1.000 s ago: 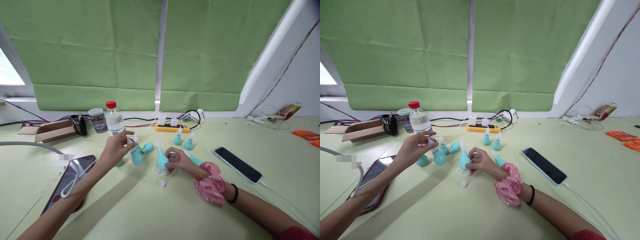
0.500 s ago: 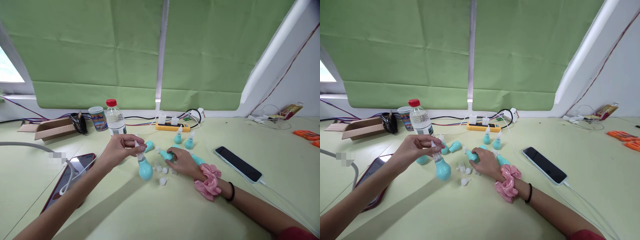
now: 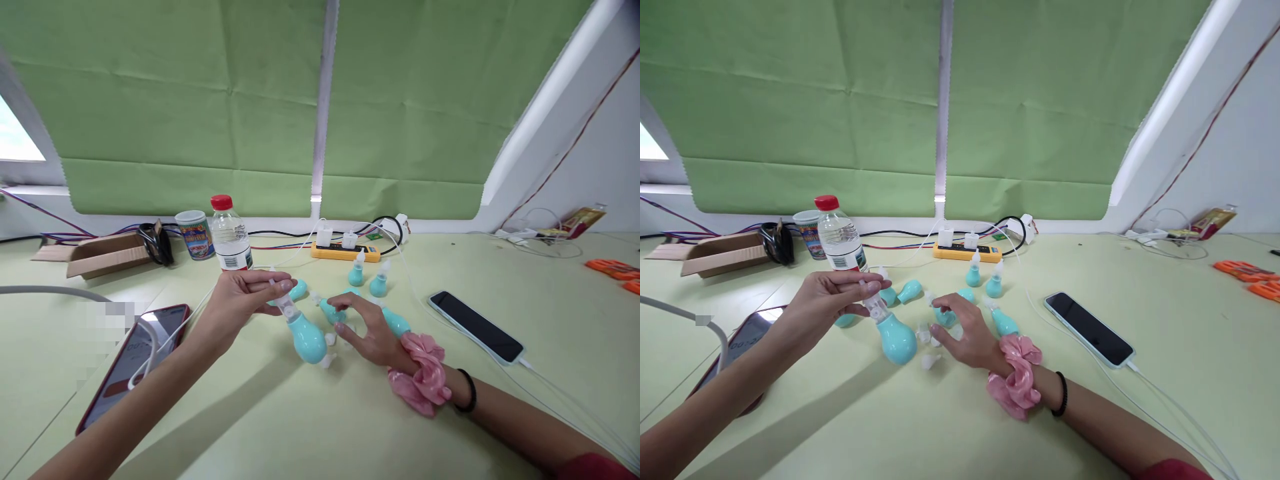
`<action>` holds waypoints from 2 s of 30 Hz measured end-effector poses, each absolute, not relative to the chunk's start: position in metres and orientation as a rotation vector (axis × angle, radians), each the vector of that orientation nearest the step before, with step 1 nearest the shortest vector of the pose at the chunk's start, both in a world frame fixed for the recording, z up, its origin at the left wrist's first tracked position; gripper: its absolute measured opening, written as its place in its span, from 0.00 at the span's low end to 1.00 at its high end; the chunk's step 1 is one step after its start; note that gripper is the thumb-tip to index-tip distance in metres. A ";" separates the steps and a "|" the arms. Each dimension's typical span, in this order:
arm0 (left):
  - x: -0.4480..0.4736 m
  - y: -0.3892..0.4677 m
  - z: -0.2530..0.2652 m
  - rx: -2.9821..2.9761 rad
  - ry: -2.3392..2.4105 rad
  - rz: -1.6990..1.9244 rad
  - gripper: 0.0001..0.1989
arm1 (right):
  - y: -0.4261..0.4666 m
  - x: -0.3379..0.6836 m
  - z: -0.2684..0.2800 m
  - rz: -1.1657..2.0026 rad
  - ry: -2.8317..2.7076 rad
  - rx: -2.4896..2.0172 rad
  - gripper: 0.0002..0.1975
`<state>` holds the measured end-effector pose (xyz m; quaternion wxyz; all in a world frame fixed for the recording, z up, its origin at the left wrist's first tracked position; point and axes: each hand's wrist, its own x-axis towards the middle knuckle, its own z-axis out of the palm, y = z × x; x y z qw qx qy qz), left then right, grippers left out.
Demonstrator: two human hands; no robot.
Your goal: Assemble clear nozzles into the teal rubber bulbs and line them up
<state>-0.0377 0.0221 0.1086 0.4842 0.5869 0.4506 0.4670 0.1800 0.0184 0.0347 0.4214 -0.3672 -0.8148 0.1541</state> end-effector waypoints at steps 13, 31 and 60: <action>-0.028 0.018 0.097 1.390 1.151 1.154 0.15 | -0.004 0.166 0.047 1.431 -1.652 -0.821 0.22; -0.051 0.033 0.099 2.845 1.738 1.092 0.14 | 0.025 0.169 0.033 1.278 -1.579 -0.999 0.12; -0.073 0.067 0.089 2.498 1.698 0.804 0.13 | 0.031 0.171 0.020 1.193 -1.714 -0.994 0.12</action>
